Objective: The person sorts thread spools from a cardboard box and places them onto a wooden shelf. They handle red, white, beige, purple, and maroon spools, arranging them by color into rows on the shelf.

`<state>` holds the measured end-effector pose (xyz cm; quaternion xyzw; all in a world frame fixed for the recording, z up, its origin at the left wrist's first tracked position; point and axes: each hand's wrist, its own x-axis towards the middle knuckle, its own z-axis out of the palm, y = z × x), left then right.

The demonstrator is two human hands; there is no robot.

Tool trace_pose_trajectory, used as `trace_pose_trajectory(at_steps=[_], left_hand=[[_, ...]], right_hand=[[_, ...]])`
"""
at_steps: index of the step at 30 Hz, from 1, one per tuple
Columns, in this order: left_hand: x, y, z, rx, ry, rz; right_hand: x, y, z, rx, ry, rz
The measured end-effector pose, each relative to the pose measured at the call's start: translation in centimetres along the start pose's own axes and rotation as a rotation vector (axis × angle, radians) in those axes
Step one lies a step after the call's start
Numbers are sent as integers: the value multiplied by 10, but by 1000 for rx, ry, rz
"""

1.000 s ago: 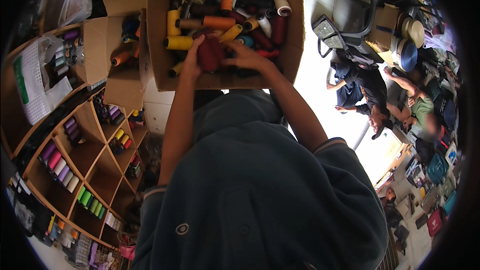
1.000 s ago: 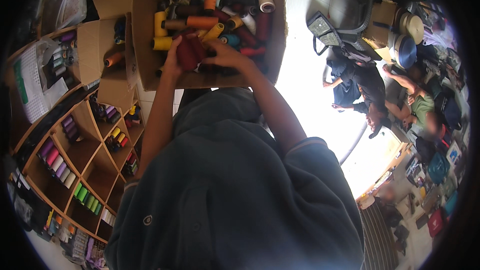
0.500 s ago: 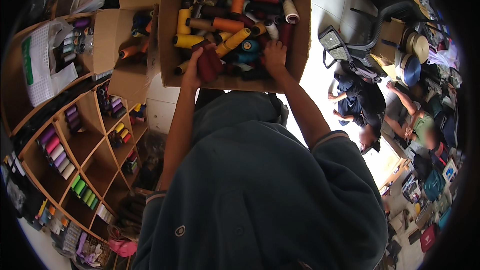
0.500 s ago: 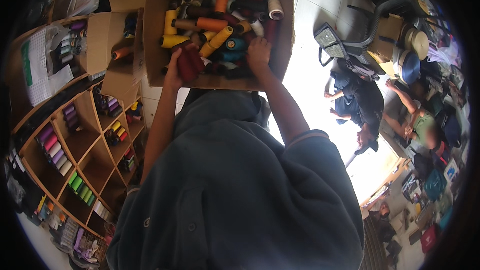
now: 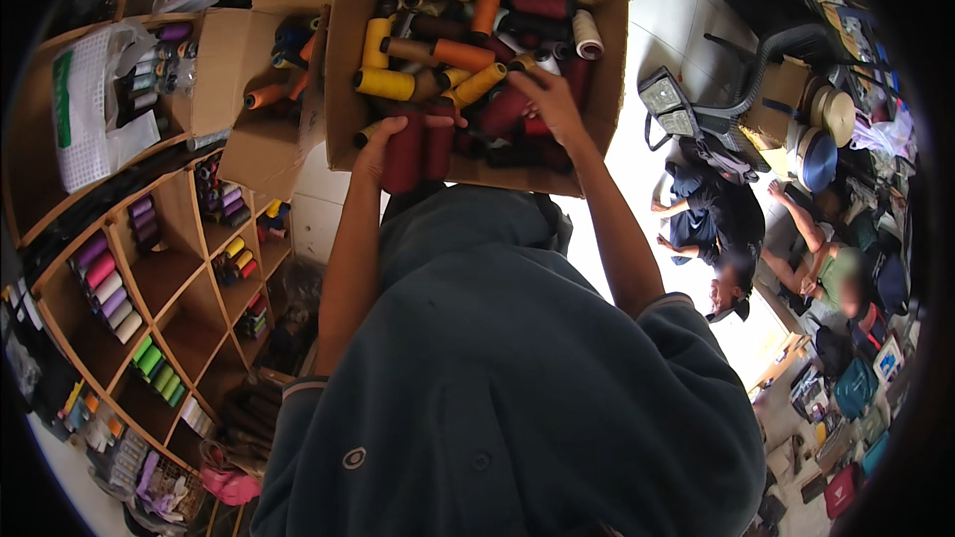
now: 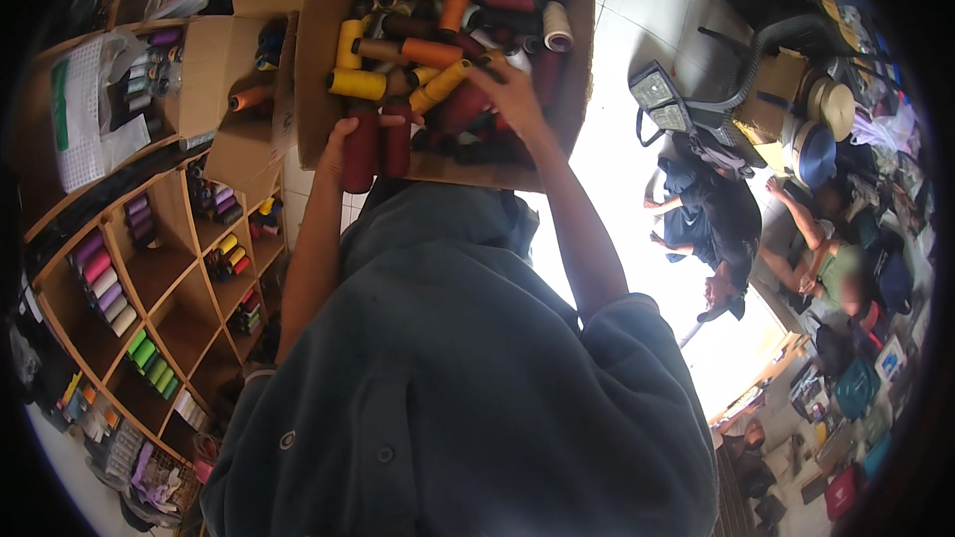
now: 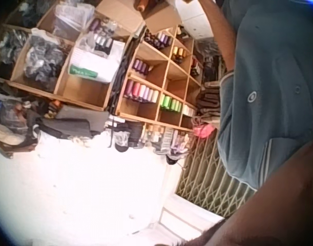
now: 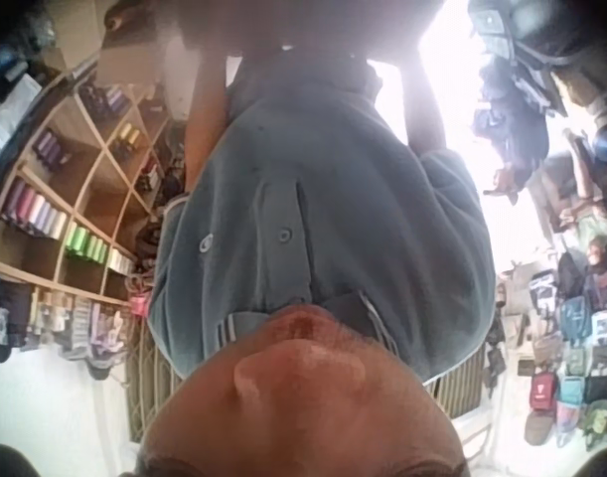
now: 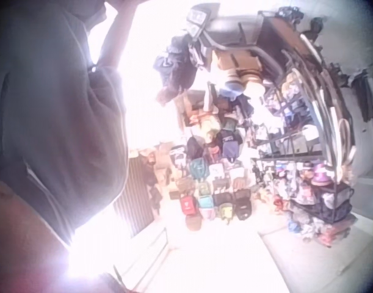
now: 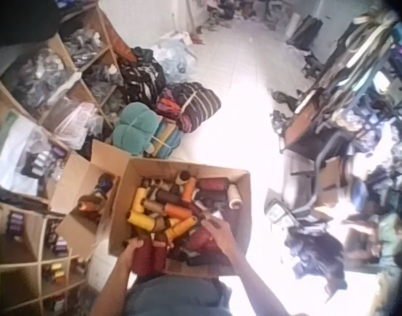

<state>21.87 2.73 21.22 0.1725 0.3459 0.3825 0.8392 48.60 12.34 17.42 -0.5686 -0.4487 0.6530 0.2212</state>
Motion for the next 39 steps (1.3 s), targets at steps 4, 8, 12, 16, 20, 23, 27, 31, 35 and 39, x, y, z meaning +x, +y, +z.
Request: trace_pose_trajectory(at_steps=[4,8,12,16,20,23,27,31,35,39], left_hand=[[1,5,3,-72,10,-159],[-1,-6,-19,-148,35,-41],[-5,-29,-41,-333,-16,136],[-7,-30,-37,-378,-33,224],[-17,-23,-19,-350,-78,331],[-27,-24,-14,-375,-115,405],[-31,-26,-14,-387,-49,434],[-30,-26,-15,-309,109,387],[-27,-28,-24,-382,64,397],[-22,-30,-32,-350,32,412]], right_hand=[[0,-16,46,-97,-223,-20],[6,-7,61,84,-273,73],[12,-2,40,532,-443,263],[62,18,2,-1051,386,-263],[84,15,-19,-1500,293,-112],[96,19,-21,-1681,212,-106],[104,23,-22,-1803,141,-171],[107,30,-41,-1727,98,-300],[78,0,-41,-1438,118,-364],[70,7,-53,-1202,267,-625]])
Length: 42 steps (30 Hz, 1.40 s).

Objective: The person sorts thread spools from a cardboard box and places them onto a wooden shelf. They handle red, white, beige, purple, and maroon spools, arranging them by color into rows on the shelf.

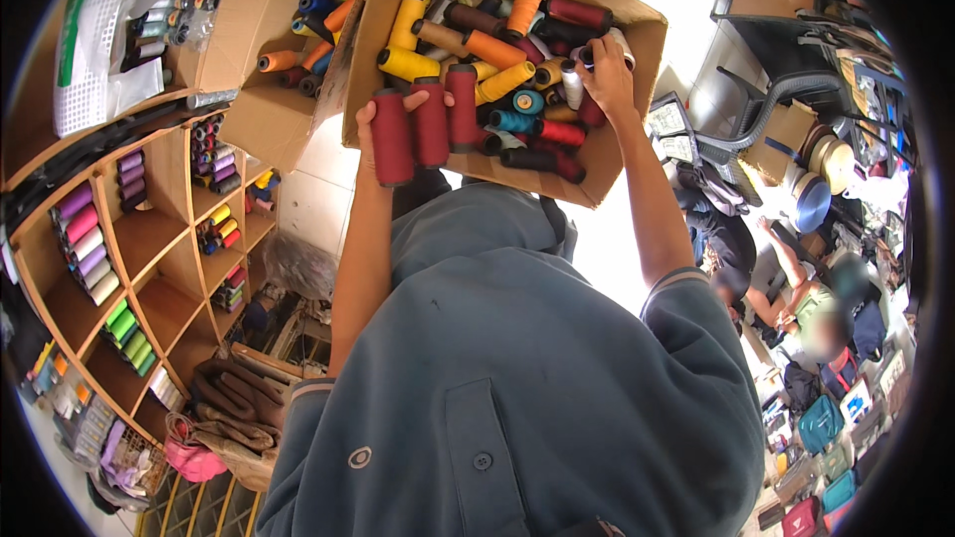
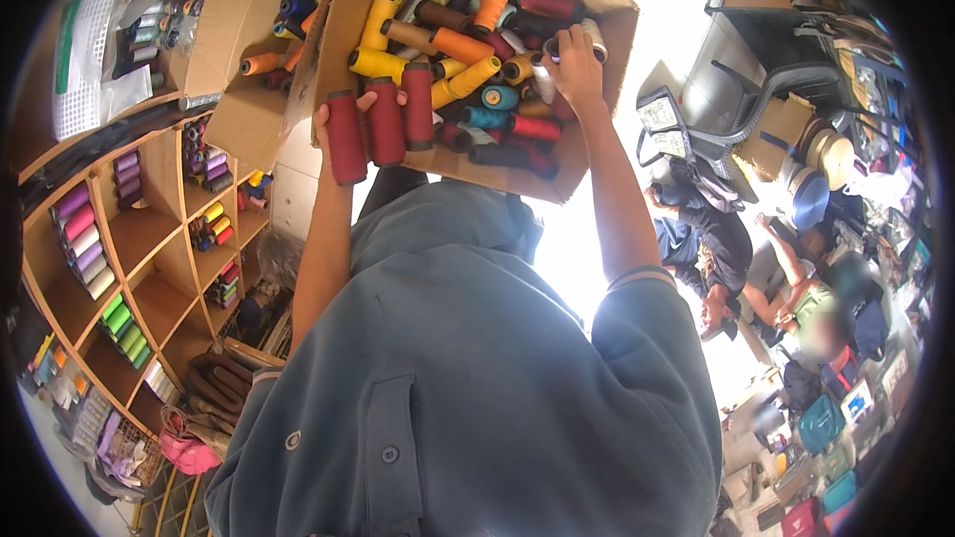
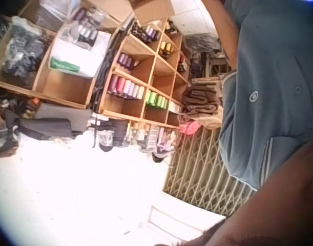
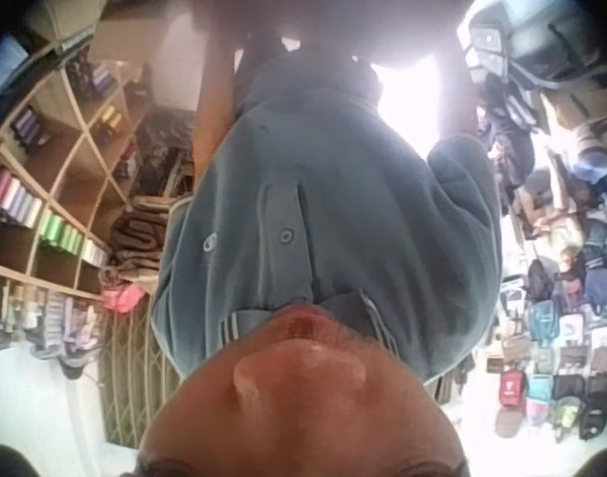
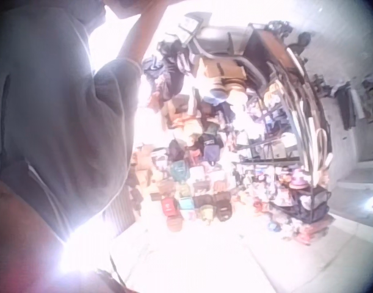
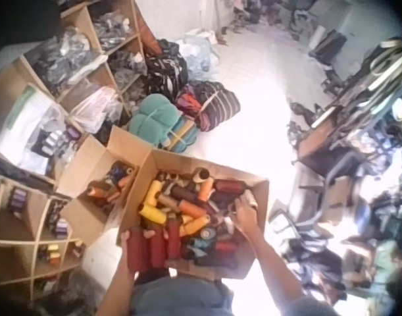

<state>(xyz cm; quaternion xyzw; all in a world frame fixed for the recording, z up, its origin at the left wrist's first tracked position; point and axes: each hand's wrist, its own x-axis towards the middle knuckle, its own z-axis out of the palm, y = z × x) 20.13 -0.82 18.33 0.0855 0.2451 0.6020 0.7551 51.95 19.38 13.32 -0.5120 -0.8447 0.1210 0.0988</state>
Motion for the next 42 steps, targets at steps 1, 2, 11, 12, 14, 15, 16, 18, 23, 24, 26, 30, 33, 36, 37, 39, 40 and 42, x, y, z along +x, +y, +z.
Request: trace_pose_trajectory(at_steps=[1,2,11,12,14,15,16,18,23,24,26,30,33,36,37,39,40,42], left_hand=[[0,-1,-4,1,8,0],[2,0,-5,2,17,-2],[13,0,-10,16,41,1],[14,-1,-10,4,20,-3],[16,-1,-12,-20,-21,-7],[16,-1,-14,-6,8,-7],[15,-1,-15,7,37,-6],[15,-1,-18,0,59,-2],[13,-1,-20,-64,89,15],[12,-1,-20,-50,98,21],[11,0,-22,-22,117,37],[5,2,-19,0,155,76],[2,6,-14,-33,92,135],[0,11,-7,-69,54,198],[0,14,-2,-83,45,206],[-4,17,0,-93,25,226],[-6,19,-1,-90,17,236],[-10,22,-6,-105,9,258]], right_hand=[[-2,1,0,47,48,13],[-4,1,-1,94,95,28],[-10,-25,-9,601,435,402],[-9,-29,-9,591,451,471],[-9,-26,-7,607,475,520],[-8,-25,-5,616,487,544],[-7,-24,-1,664,472,576],[-6,-21,8,760,440,638],[-4,-19,20,1891,-25,1007],[-3,-19,20,1936,-121,981],[2,-22,18,1952,-307,898],[11,-41,19,1970,-399,703],[15,-59,10,2306,-506,522],[23,-80,11,2585,-669,348],[27,-93,7,2625,-674,349],[33,-119,2,2610,-699,367],[34,-134,-8,2451,-657,462],[34,-141,-1,2310,-700,585]])
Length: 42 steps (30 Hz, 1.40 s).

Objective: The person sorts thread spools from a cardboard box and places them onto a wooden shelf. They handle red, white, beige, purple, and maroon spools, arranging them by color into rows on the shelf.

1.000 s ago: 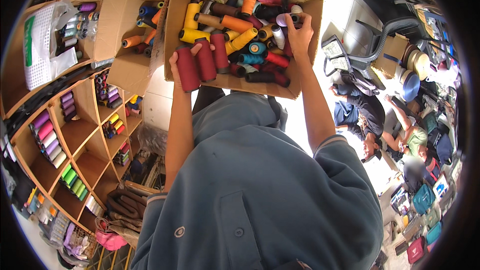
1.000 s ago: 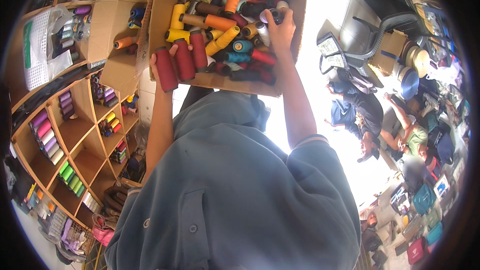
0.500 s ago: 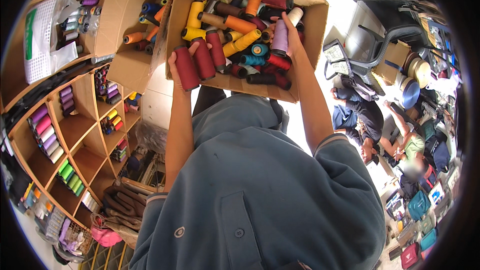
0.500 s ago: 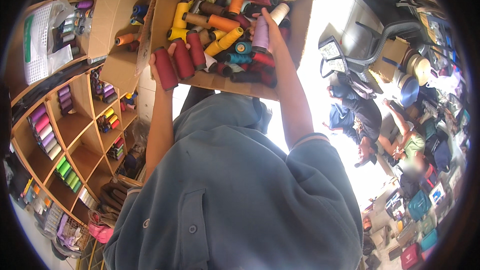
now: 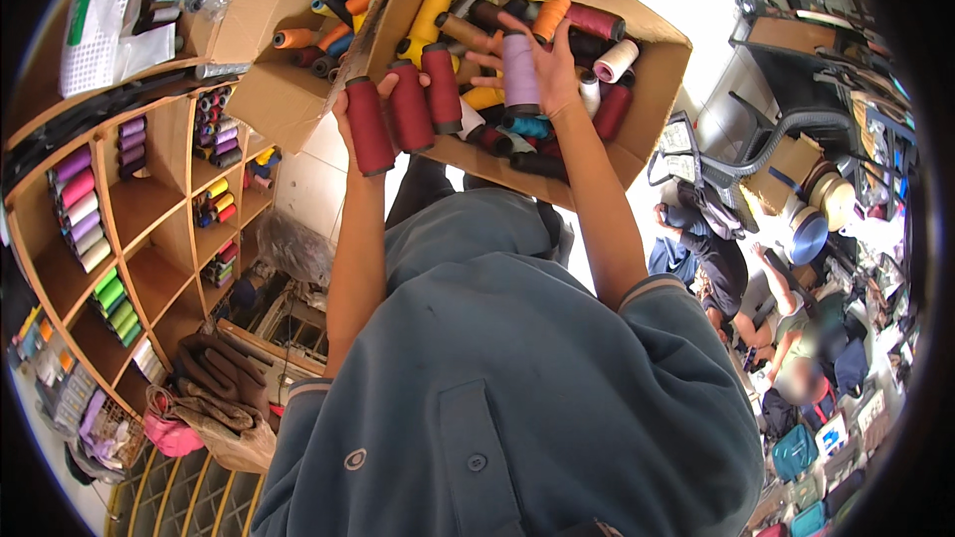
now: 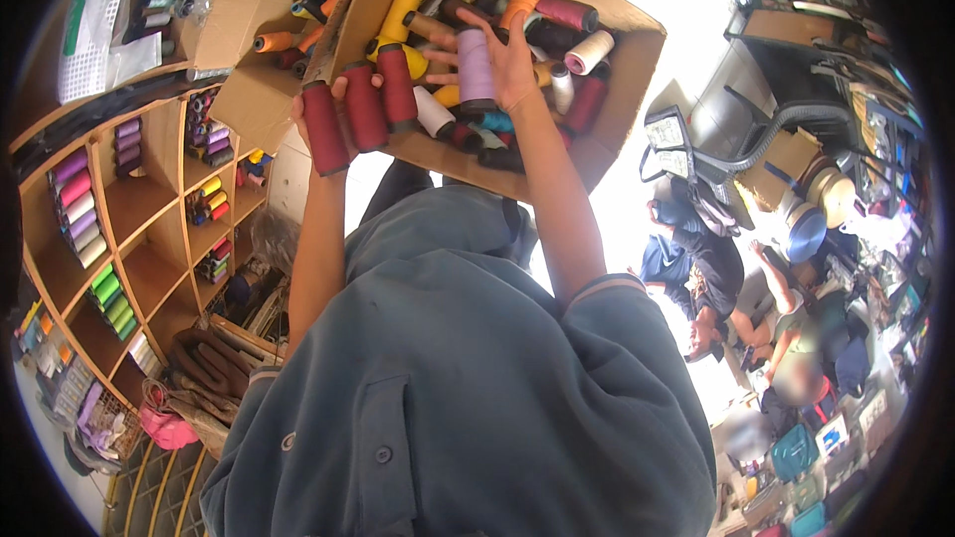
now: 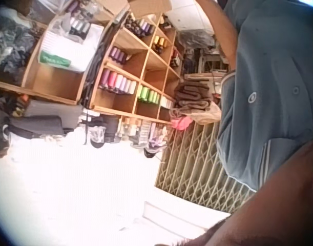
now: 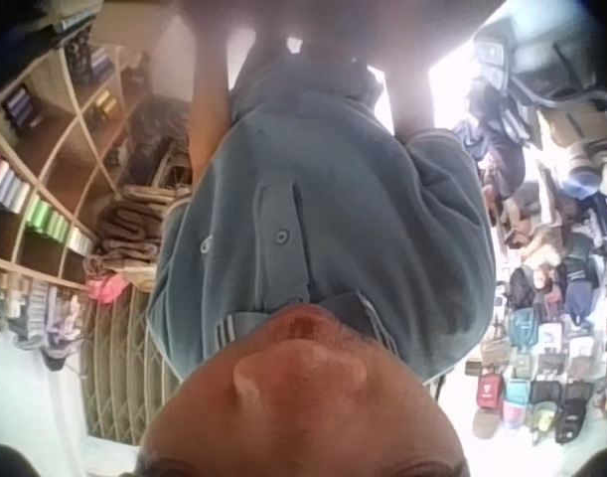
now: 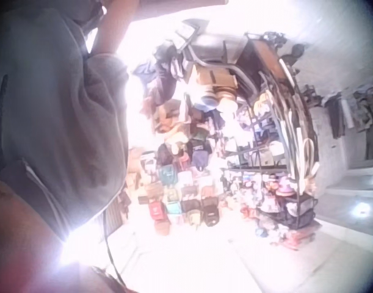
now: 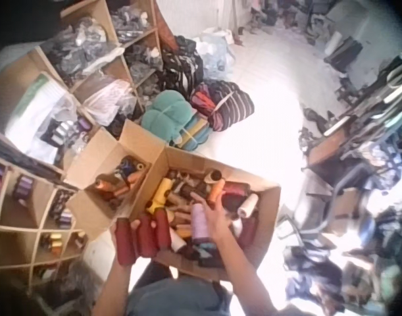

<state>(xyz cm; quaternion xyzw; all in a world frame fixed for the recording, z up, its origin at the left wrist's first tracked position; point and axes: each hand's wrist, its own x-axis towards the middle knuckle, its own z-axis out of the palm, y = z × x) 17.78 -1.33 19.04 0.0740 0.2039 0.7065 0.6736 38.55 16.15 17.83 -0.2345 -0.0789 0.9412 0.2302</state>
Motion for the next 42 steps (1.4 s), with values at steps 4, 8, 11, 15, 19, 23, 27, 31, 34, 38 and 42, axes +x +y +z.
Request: trace_pose_trajectory(at_steps=[4,8,11,15,19,23,27,31,34,38,42], left_hand=[[-14,8,-7,-56,19,24],[-34,17,-8,1,81,81],[-51,27,-16,-10,71,128],[-73,42,-32,-97,63,152],[-92,63,-42,-135,7,149],[-108,77,-44,-48,19,142],[-108,84,-44,24,28,112],[-96,81,-37,30,-20,34],[-84,72,-44,-37,-60,-26],[-65,57,-34,37,-80,-82],[-43,38,-23,53,-134,-123]], right_hand=[[16,23,-26,-33,-15,135],[20,41,-32,-183,-43,246],[19,54,5,-200,-166,246],[23,74,45,-341,-140,237],[29,100,55,-488,34,153],[32,112,20,-1209,350,-90],[13,102,-33,-1973,443,-161],[-13,101,-63,-2239,354,-359],[-20,98,-73,-2128,406,-442],[-43,79,-64,-1943,786,-598],[-68,38,-89,-1908,1228,-449]])
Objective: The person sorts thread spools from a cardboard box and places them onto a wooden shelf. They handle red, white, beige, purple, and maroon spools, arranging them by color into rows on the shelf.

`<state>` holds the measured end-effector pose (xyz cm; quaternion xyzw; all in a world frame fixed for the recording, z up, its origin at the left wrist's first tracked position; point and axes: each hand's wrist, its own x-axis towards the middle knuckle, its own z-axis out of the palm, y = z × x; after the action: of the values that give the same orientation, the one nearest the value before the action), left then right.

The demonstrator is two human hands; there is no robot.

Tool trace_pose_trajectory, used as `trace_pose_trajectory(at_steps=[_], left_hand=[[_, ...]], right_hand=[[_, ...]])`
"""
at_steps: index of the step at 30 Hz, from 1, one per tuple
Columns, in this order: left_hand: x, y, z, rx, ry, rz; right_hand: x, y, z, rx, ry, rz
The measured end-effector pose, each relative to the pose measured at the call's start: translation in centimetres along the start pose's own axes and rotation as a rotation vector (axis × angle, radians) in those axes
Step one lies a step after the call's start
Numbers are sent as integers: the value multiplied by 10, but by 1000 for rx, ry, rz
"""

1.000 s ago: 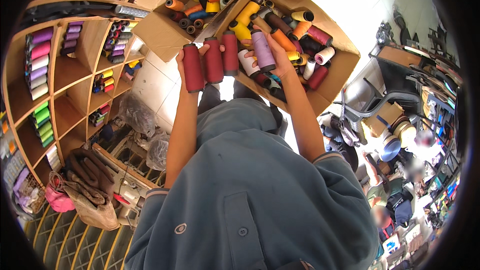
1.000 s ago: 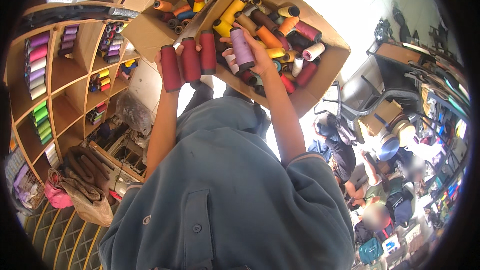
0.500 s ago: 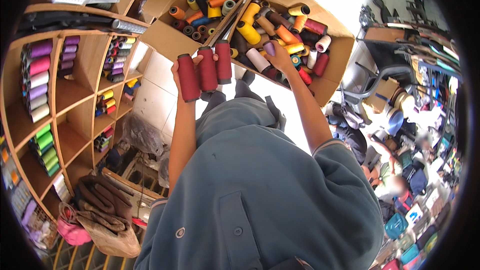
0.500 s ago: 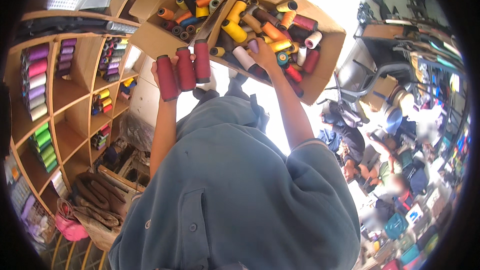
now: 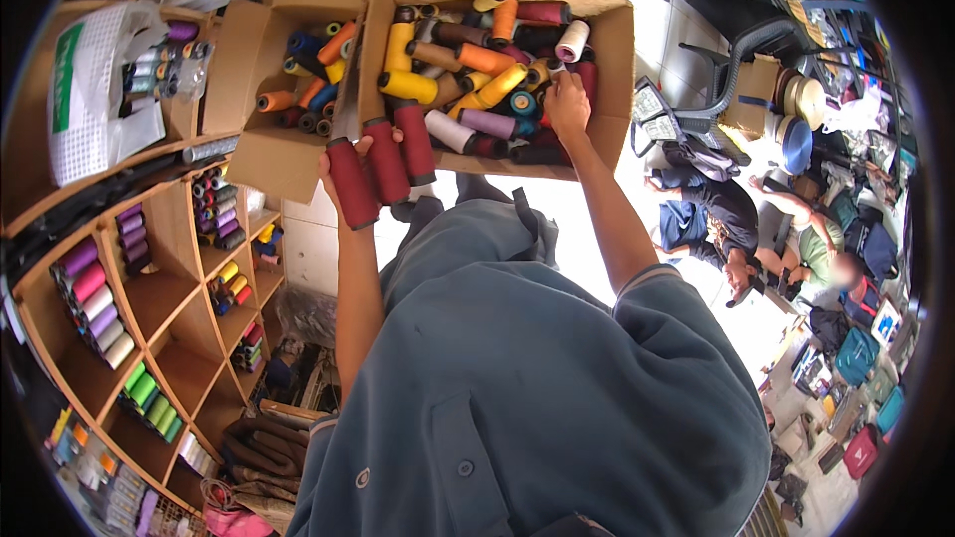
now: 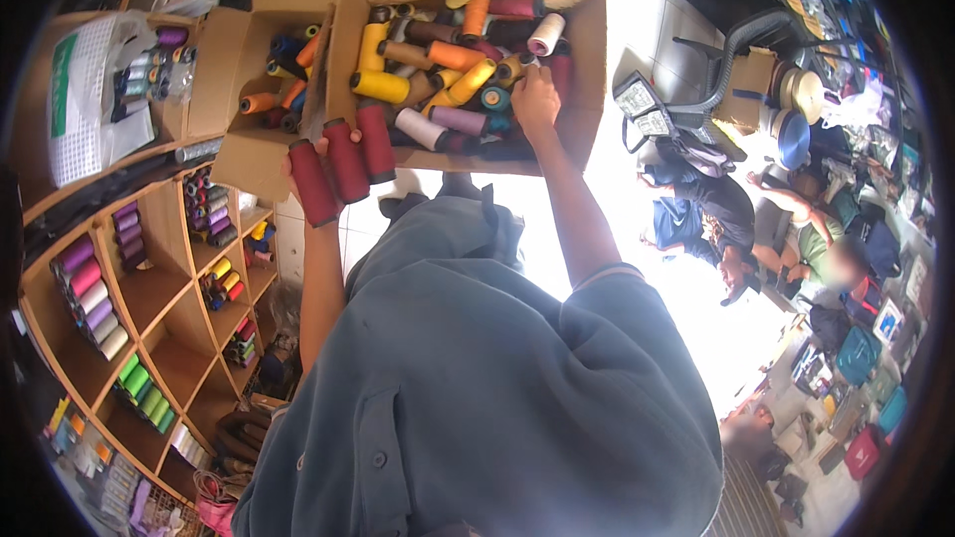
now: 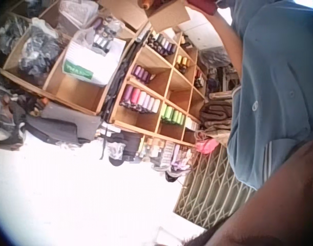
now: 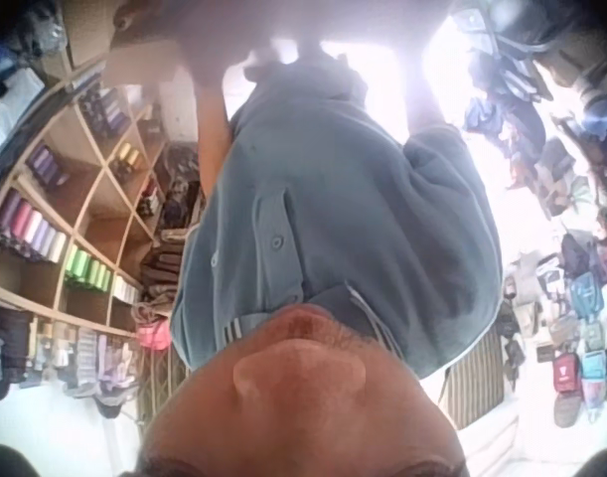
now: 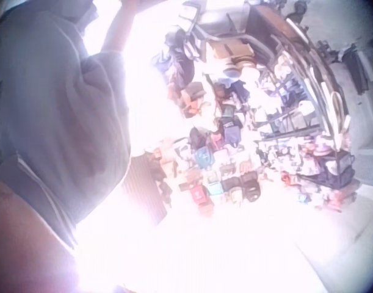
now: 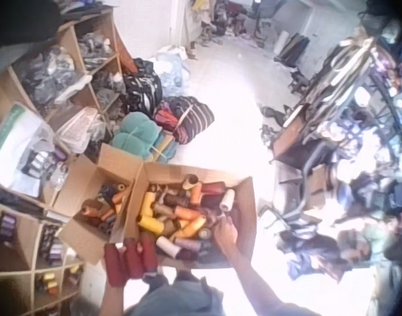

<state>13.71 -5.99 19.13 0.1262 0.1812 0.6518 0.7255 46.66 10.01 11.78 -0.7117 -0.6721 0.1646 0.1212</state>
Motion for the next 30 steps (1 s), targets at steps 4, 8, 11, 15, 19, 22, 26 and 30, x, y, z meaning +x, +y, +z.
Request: trace_pose_trajectory(at_steps=[4,8,11,15,19,22,26,30], left_hand=[[20,-16,5,-4,88,-40],[31,-27,4,15,215,-18],[40,-30,12,45,204,-41],[47,-36,15,59,285,-41],[53,-39,17,59,258,-51],[56,-42,20,38,232,-47],[56,-43,21,-14,225,-40],[55,-44,18,-12,237,-40]], right_hand=[[24,39,-4,-99,-99,38],[41,42,-18,-23,-79,-224],[49,34,-26,-130,-170,-63],[51,32,-32,-229,-254,-26],[44,41,-29,-283,-231,-97],[37,45,-28,-235,-149,-194],[38,59,-16,63,-219,-139],[53,72,6,337,-226,267]])
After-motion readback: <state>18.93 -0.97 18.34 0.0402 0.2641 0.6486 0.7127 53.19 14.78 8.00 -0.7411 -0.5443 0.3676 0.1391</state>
